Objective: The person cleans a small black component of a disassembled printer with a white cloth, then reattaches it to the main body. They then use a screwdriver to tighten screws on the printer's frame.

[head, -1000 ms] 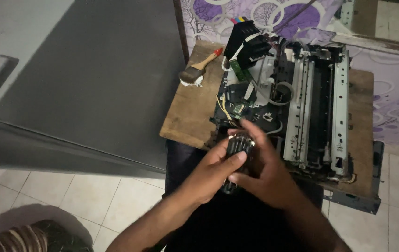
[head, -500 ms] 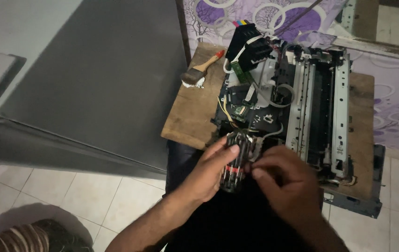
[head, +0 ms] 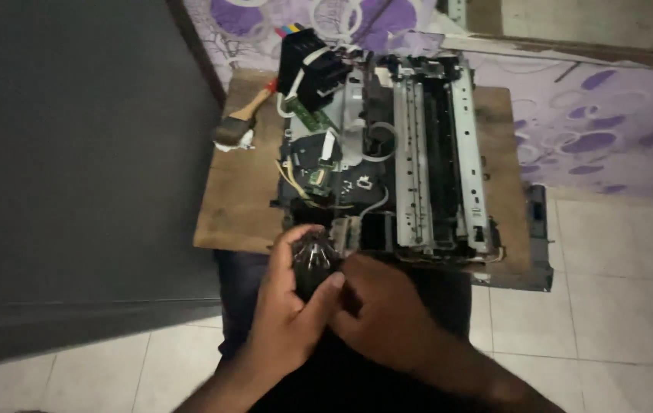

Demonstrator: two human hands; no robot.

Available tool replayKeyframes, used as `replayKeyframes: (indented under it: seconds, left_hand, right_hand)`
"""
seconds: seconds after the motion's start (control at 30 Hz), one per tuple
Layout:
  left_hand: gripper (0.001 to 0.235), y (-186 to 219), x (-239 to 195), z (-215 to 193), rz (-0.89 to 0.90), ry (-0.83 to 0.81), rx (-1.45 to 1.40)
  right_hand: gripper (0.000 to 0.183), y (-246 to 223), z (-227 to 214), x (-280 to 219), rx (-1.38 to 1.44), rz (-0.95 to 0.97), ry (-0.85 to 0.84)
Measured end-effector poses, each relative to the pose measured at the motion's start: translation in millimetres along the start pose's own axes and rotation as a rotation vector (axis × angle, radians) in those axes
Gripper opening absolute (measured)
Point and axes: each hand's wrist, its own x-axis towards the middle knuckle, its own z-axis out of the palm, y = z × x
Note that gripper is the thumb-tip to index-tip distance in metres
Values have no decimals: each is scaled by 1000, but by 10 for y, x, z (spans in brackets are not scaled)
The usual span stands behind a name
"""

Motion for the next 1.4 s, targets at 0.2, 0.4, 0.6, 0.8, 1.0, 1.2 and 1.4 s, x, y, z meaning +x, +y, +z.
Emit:
replayKeyframes:
  seconds: [0.2,0.4,0.6,0.8,1.0,1.2,1.4]
  left_hand:
    - [52,198,123,-187,133,-208,116]
    - [55,205,274,-659,153,-554,463]
    - [40,230,437,-453,-107,-1152,496]
    - [70,83,602,-218,23,-1109,95]
    - [86,106,843,81,-592,-696,-517]
    - [107,409,1021,308,-435,-729,-215]
    - [75,247,886,622,-375,-722,-681]
  right_hand:
    - [25,30,-2,-31,25,-7,-41]
    - [18,-7,-702,-2,-102,275,-397]
    - [20,342,-892,12,-71,-57,-617]
    - [48,532,-1017,-44,107,369,-100]
    - [57,696,-1176,-34,-324,-117,476]
    - [99,1115,-674,-235,-517,-559,194]
    - [48,1073,-517,-191,-283,-189,415]
